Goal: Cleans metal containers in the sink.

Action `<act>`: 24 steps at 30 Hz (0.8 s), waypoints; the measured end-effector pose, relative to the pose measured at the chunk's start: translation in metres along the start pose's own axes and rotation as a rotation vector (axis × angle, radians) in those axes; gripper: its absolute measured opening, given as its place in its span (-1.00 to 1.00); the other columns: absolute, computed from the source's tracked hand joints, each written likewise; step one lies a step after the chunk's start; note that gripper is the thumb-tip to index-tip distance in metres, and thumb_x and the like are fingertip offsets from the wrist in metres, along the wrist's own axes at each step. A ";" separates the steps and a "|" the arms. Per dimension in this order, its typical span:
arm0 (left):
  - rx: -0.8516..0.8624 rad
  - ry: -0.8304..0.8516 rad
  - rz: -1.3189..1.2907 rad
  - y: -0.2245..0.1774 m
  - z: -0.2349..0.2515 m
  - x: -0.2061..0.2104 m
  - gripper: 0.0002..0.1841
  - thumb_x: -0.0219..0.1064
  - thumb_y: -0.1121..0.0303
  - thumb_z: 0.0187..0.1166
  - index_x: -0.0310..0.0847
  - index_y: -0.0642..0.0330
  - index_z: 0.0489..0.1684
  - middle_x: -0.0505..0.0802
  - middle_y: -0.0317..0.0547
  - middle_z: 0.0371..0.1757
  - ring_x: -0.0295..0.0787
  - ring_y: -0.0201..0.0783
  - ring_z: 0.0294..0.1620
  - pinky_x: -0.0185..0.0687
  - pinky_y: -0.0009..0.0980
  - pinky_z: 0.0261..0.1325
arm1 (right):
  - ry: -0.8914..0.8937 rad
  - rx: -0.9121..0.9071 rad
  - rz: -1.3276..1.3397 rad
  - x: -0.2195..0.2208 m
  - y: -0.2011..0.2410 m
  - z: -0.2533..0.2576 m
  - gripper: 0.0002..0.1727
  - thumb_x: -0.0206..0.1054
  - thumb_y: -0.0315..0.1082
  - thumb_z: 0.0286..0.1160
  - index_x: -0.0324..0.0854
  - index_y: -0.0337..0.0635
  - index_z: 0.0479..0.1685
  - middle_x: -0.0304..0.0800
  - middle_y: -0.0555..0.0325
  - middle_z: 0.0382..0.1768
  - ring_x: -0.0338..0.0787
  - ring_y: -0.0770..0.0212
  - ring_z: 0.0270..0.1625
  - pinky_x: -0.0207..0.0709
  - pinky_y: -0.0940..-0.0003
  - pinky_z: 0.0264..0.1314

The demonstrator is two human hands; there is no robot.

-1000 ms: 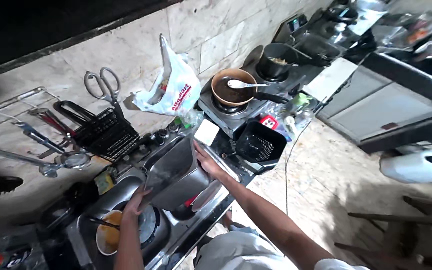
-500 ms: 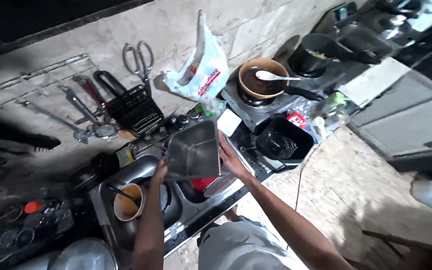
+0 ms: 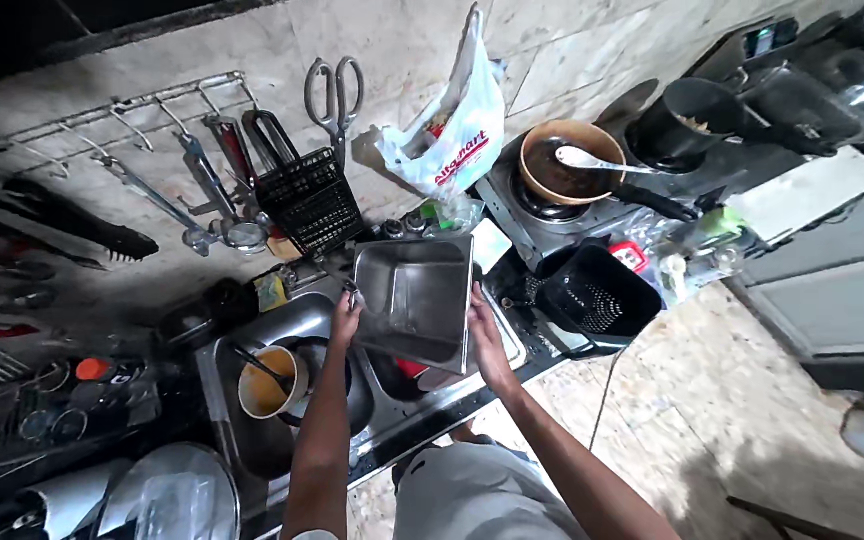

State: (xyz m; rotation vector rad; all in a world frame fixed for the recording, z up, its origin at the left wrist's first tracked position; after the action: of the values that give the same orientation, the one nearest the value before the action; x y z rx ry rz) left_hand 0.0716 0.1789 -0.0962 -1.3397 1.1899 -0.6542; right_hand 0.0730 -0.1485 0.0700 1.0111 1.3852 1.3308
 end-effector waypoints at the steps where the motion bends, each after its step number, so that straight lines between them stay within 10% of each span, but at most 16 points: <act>1: -0.002 -0.015 0.003 -0.002 0.000 0.001 -0.65 0.26 0.38 0.69 0.52 0.37 0.35 0.81 0.18 0.08 0.77 -0.09 0.04 0.70 -0.08 0.15 | -0.010 -0.053 -0.030 0.001 0.001 0.000 -0.29 0.37 -0.26 0.58 0.26 -0.32 0.70 0.06 -0.16 0.86 0.33 0.04 0.79 0.49 0.16 0.68; 4: -0.006 -0.062 0.023 -0.008 0.003 0.006 -0.58 0.28 0.22 0.73 0.53 0.35 0.37 0.82 0.17 0.11 0.79 -0.08 0.11 0.69 -0.07 0.26 | -0.101 -0.171 -0.071 0.003 -0.002 -0.003 -0.16 0.36 -0.72 0.12 0.22 -0.41 0.61 0.23 -0.19 0.79 0.53 0.02 0.66 0.68 0.17 0.50; 11: -0.077 -0.114 0.054 -0.003 0.002 0.025 -0.38 0.22 -0.08 0.74 0.46 0.29 0.50 0.79 0.22 0.20 0.76 0.01 0.19 0.65 0.01 0.33 | -0.212 -0.261 -0.221 0.019 0.007 -0.017 -0.32 0.28 -0.69 0.10 0.36 -0.46 0.44 0.46 -0.28 0.64 0.44 -0.03 0.74 0.56 0.14 0.64; 24: -0.208 -0.011 0.088 -0.003 -0.026 -0.005 -0.52 0.45 0.33 0.56 0.57 0.39 0.41 0.81 0.21 0.25 0.75 -0.05 0.32 0.60 -0.06 0.47 | -0.179 0.035 -0.174 -0.010 -0.026 0.038 -0.28 0.34 -0.70 0.19 0.35 -0.26 0.51 0.65 -0.06 0.46 0.73 0.15 0.41 0.72 0.17 0.36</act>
State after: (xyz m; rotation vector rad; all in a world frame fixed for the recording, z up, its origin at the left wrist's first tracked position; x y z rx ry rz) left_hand 0.0473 0.1728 -0.0875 -1.4519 1.3277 -0.4691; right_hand 0.1135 -0.1515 0.0461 0.9840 1.3320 1.0651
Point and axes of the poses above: each hand's wrist, its own z-axis towards the middle knuckle, its own x-axis out of the palm, y = z × x, the point moved 5 cm from there along z, towards the middle knuckle
